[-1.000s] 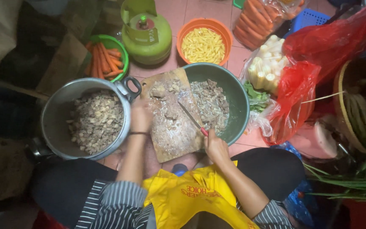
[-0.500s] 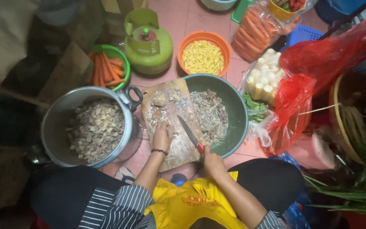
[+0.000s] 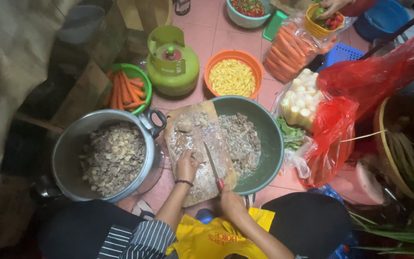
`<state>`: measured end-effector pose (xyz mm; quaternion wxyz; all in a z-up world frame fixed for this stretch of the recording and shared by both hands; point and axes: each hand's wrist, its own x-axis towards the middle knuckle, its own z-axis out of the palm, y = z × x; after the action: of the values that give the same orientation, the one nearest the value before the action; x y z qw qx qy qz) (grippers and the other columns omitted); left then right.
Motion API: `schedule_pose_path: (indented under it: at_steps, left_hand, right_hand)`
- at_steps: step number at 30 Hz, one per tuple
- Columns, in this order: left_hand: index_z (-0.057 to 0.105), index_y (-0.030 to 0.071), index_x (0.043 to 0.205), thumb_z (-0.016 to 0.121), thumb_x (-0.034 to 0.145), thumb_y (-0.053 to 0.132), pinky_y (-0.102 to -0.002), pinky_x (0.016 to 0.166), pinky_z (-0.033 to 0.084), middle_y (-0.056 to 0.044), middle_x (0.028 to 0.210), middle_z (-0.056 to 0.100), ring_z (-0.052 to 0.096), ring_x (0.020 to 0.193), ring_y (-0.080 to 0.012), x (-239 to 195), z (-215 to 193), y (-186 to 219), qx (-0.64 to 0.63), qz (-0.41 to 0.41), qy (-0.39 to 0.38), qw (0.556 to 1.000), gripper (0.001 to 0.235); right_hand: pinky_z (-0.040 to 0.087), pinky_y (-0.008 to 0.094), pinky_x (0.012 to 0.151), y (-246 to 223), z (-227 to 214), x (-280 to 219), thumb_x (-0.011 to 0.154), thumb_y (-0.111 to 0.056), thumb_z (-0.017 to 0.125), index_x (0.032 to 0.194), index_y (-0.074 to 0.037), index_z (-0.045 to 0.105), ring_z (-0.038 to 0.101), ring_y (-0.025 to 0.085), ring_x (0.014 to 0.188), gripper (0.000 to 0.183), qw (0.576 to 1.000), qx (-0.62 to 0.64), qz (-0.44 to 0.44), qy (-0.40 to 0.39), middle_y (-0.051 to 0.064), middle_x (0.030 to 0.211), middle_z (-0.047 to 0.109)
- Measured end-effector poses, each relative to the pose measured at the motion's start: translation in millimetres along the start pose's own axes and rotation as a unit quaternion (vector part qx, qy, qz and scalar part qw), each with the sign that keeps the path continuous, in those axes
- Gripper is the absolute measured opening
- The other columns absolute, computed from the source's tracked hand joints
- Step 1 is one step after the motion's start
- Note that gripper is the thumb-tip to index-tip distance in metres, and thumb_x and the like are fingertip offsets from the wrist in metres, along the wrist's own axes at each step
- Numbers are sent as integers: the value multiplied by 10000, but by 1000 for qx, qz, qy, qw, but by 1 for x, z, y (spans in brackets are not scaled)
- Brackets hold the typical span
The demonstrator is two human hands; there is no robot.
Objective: Cutting cooked meat into smaller pieces on a wooden cutting board and sorting them into a pot.
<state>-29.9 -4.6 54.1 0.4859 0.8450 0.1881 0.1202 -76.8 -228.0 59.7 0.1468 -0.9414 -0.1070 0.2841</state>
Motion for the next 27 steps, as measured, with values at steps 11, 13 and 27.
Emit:
schedule_pose_path:
  at_steps: [11,13,27]
  left_hand:
    - [673,79,1150,781,788,75,-417,653,563,-155,815,668,684,713,-292,-2,1,-1,8,-5,-14,1000,377]
    - [665,76,1153,771,783,62,-418,648,564,-153,837,663,686,714,-295,-5,2,-1,11,6,-14,1000,385]
    - [644,35,1043,770,792,81,-413,688,554,-181,976,637,646,753,-311,-14,-7,16,5,27,-21,999,284]
  right_hand:
    - [544,607,753,2,6,-6,1002,-256,427,1136,-10,498,707,493,867,290,999,-16,-33,-16,313,914,710]
    - [551,602,755,0,11,-11,1008,-272,433,1159,-23,489,713,482,874,296,999,-22,-12,-37,305,909,714]
    - [531,605,716,13,27,-5,1007,-273,482,1137,-33,458,702,490,811,274,998,10,-56,5,301,826,713]
